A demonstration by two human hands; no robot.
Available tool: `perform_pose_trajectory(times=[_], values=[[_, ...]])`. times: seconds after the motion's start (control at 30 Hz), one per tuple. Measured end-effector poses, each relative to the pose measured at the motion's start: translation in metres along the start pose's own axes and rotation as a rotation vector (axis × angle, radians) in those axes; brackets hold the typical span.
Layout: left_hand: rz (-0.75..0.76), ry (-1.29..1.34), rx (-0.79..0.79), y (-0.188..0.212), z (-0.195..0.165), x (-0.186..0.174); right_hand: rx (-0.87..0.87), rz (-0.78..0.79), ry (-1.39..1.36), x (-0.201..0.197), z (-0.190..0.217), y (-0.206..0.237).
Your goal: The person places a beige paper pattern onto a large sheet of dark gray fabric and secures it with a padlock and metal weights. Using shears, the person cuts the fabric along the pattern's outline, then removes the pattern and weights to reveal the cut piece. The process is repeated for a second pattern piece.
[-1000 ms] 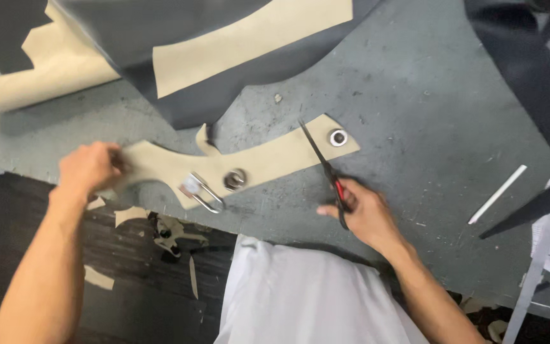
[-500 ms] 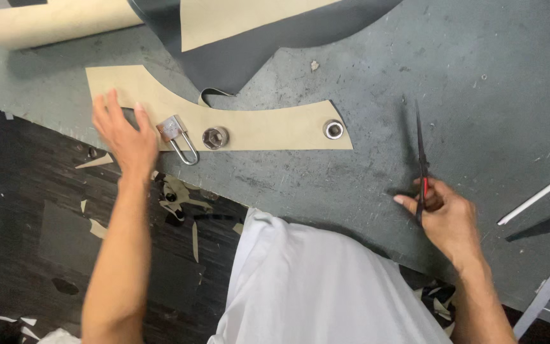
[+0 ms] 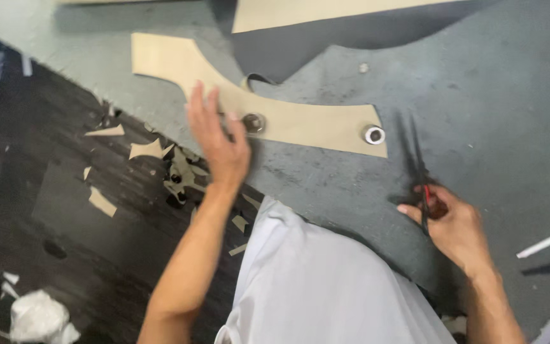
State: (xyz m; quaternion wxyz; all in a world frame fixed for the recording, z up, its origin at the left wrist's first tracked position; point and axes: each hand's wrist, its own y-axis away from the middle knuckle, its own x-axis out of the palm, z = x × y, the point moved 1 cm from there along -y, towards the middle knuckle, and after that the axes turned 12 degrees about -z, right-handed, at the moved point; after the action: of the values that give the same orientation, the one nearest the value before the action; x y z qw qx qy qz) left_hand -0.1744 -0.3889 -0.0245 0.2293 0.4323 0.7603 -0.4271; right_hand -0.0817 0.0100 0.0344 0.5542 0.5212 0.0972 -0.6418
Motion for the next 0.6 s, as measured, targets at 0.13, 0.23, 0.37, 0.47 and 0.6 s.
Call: perform_pose_trajectory(times=[0.13,0.23,0.37,0.47,0.6], values=[[-0.096,0.108,-0.229,0.009,0.010,0.004,0.006,0.019,-0.021,0.012,-0.010,0.006],[-0.112,0.050,-0.209,-0.001,0.033,-0.002,0.007,0.013,-0.035,0.018,-0.016,0.008],[-0.087,0.054,-0.203,-0.022,0.053,-0.012,-0.014,0.000,-0.008,0.023,-0.021,0.008],[-0.047,0.002,-0.202,-0.033,0.055,-0.020,-0.030,0.009,0.054,0.024,-0.017,0.006],[-0.054,-0.009,-0.167,-0.048,0.041,-0.027,-0.088,-0.021,-0.009,0.023,-0.003,0.000]])
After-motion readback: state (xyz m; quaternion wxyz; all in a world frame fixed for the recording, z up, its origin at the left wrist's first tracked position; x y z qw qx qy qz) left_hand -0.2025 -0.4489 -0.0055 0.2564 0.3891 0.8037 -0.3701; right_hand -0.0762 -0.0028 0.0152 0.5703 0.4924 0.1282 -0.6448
